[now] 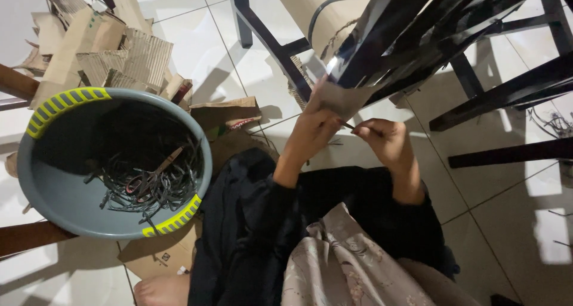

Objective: Wrapping chair legs with cardboard and securing them with wire ties for protection

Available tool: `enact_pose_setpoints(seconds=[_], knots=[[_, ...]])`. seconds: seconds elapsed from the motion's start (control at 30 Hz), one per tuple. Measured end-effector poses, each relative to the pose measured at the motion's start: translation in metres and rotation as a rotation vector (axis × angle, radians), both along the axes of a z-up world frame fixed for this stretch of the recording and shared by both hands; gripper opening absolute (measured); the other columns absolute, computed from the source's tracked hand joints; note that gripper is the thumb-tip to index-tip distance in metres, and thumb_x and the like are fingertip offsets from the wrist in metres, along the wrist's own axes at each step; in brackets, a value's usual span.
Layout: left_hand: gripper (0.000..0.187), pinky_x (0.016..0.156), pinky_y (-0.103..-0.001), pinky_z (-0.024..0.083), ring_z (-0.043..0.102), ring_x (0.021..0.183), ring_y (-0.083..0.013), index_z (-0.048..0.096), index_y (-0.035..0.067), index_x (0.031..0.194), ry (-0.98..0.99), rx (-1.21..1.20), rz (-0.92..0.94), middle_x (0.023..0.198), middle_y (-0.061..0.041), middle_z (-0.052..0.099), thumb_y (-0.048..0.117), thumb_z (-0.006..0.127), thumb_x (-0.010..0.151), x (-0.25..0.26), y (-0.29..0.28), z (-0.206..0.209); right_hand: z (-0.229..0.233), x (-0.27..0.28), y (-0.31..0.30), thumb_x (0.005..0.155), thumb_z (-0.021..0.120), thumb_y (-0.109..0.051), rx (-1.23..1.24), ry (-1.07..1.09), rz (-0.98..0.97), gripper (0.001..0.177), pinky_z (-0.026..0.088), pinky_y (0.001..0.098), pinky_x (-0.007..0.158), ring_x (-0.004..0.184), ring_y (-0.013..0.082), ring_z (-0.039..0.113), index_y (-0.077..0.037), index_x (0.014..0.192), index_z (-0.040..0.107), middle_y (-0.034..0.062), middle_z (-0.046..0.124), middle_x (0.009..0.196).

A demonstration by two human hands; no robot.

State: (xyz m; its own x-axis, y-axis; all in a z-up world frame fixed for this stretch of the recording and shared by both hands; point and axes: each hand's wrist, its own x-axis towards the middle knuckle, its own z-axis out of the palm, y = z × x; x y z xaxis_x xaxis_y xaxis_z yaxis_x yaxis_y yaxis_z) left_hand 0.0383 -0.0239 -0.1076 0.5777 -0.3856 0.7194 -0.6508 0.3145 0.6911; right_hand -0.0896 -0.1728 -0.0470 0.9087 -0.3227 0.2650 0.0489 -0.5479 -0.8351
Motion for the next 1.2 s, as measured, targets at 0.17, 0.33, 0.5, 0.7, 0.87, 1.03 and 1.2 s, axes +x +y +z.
enact_pose_setpoints(seconds=[0.17,0.33,0.5,0.7,0.87,1.03,1.2], knots=[[0.023,0.124,-0.049,0.037,0.04,0.15,-0.0407,0.076,0.013,0.087,0.044,-0.008,0.007,0.167,-0.012,0.032,0.027,0.065,0.102,-0.007,0.004,0.015,-0.018,-0.001,-0.018,0.101,0.064,-0.013,0.293,-0.245,0.282,0.009,0.044,0.0358,0.082,0.098,0.0248,0.052,-0.013,0.092,0.066,0.0102,0.059,0.101],[0.027,0.124,-0.048,0.037,0.04,0.15,-0.0392,0.076,0.013,0.081,0.055,-0.01,0.055,0.165,-0.01,0.035,0.03,0.067,0.101,-0.008,0.0,0.011,-0.022,-0.002,-0.013,0.111,0.048,-0.025,0.884,-0.373,0.483,0.027,0.042,0.0442,0.079,0.077,0.0267,0.057,-0.011,0.088,0.047,0.015,0.059,0.08],[0.019,0.116,-0.046,0.043,0.046,0.145,-0.0413,0.073,0.014,0.087,0.044,0.063,0.049,0.167,-0.011,0.029,0.027,0.069,0.1,-0.003,-0.014,-0.03,-0.023,0.008,-0.007,0.094,0.082,-0.018,0.002,-0.132,0.025,0.033,0.031,0.0344,0.052,0.049,0.0193,0.044,-0.003,0.111,0.057,0.0097,0.05,0.059],[0.021,0.112,-0.042,0.049,0.053,0.141,-0.0374,0.075,0.013,0.086,-0.012,0.11,0.142,0.166,-0.013,0.035,0.027,0.068,0.1,-0.006,-0.003,0.003,-0.016,0.007,0.0,0.089,0.085,-0.015,-0.226,-0.072,-0.046,0.01,0.043,0.032,0.058,0.055,0.0169,0.051,-0.021,0.096,0.08,0.0029,0.054,0.065],[0.006,0.098,-0.034,0.056,0.066,0.12,-0.0291,0.077,0.018,0.09,0.022,0.09,0.266,0.136,-0.006,0.058,0.024,0.077,0.092,0.003,-0.005,-0.017,0.011,-0.004,0.001,0.099,0.073,-0.009,-0.052,-0.003,-0.033,0.004,0.041,0.0318,0.05,0.05,0.0137,0.042,-0.01,0.096,0.075,0.0074,0.061,0.065],[0.025,0.088,-0.03,0.061,0.072,0.098,-0.0188,0.078,0.033,0.098,0.102,0.138,0.323,0.107,0.007,0.065,0.01,0.069,0.092,-0.001,0.01,0.014,0.017,-0.025,-0.024,0.104,0.068,-0.011,-0.066,-0.001,-0.141,0.01,0.039,0.0337,0.057,0.059,0.0147,0.045,-0.007,0.096,0.072,0.0093,0.058,0.064],[0.018,0.082,-0.031,0.06,0.073,0.092,-0.0226,0.076,0.014,0.091,0.031,0.04,0.34,0.095,0.0,0.072,-0.004,0.071,0.09,-0.003,0.014,0.032,0.018,-0.048,-0.036,0.105,0.08,-0.004,-0.196,-0.035,-0.393,0.007,0.042,0.0363,0.057,0.059,0.0229,0.056,0.001,0.106,0.075,0.0166,0.065,0.072]])
